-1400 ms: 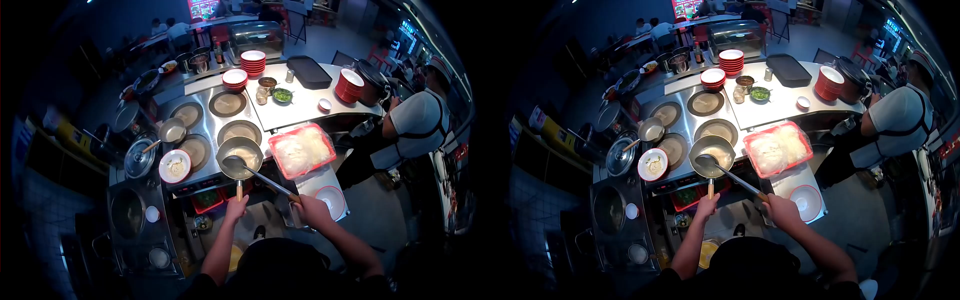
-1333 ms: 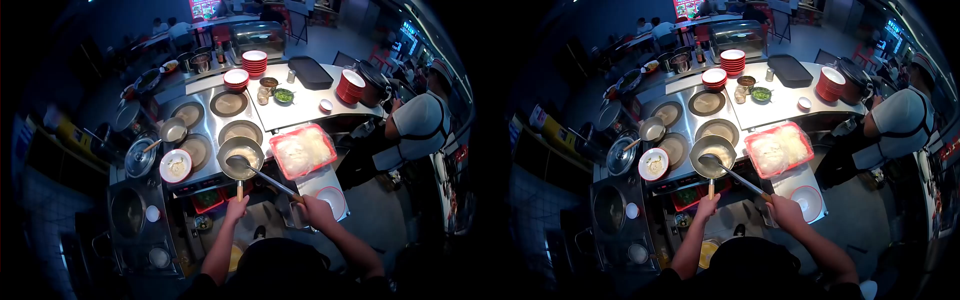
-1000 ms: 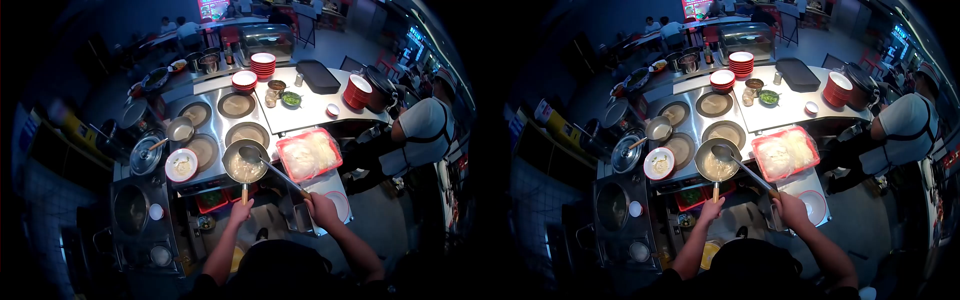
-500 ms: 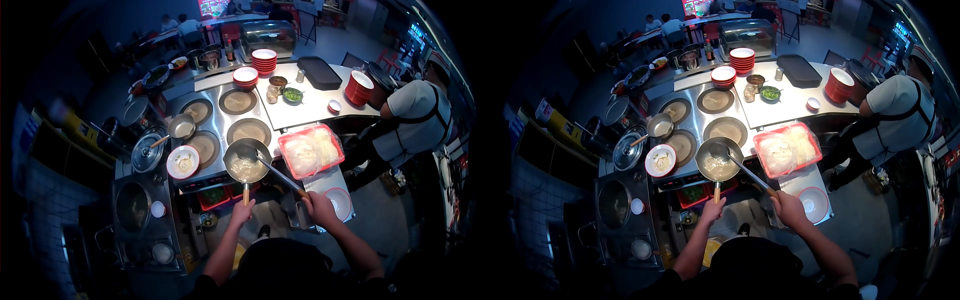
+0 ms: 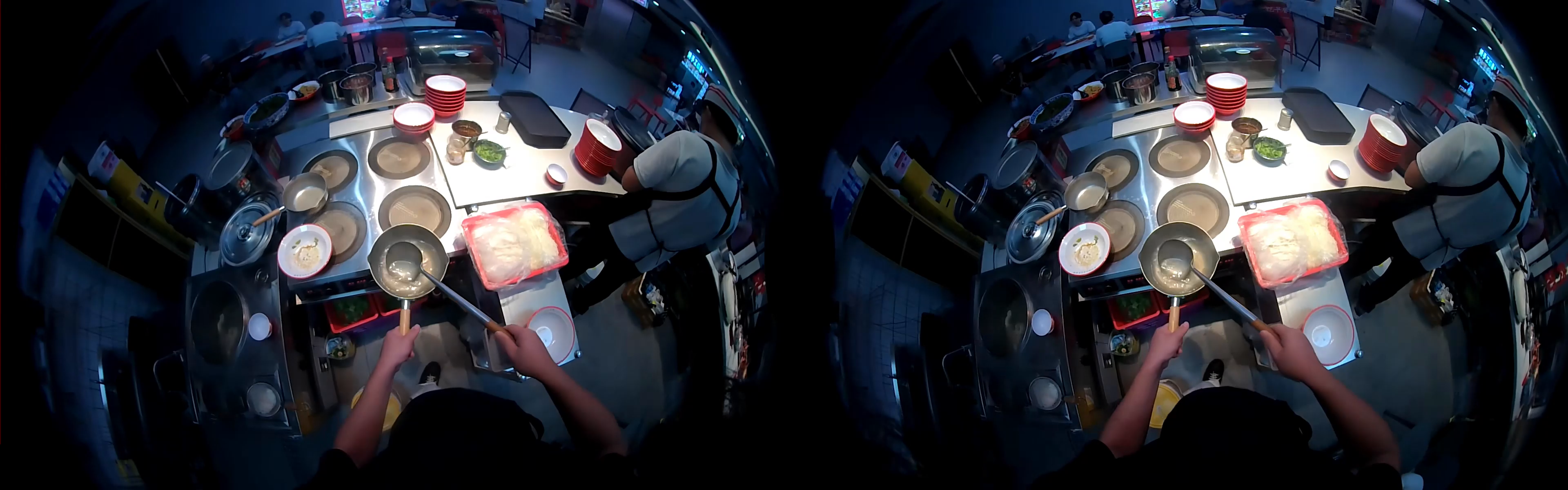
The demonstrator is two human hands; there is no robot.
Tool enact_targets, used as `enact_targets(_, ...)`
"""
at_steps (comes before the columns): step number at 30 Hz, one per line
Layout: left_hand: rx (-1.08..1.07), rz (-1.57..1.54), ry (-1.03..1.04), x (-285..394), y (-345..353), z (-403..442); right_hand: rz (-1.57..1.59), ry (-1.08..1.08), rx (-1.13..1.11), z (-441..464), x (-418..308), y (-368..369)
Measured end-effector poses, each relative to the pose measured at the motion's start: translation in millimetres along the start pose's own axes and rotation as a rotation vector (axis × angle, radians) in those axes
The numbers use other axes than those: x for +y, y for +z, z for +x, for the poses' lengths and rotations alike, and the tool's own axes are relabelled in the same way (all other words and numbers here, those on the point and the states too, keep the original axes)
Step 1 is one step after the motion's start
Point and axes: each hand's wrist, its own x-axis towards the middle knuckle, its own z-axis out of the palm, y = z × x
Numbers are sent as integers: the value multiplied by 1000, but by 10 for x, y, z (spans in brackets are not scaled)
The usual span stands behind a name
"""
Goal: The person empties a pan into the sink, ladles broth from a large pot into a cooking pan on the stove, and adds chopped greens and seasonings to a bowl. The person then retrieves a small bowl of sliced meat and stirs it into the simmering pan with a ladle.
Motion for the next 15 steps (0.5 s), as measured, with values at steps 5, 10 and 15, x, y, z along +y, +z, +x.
enact_targets(5, 52, -22, 14, -158, 84, -364, 90, 83, -145, -96, 174, -59)
enact_targets(10, 166, -85, 7, -534, 319, -862, 11, -137, -144, -402, 358, -122)
enact_targets(15, 267, -164, -9, -860, 635, -1459, -150, -324, -126, -848, 467, -235)
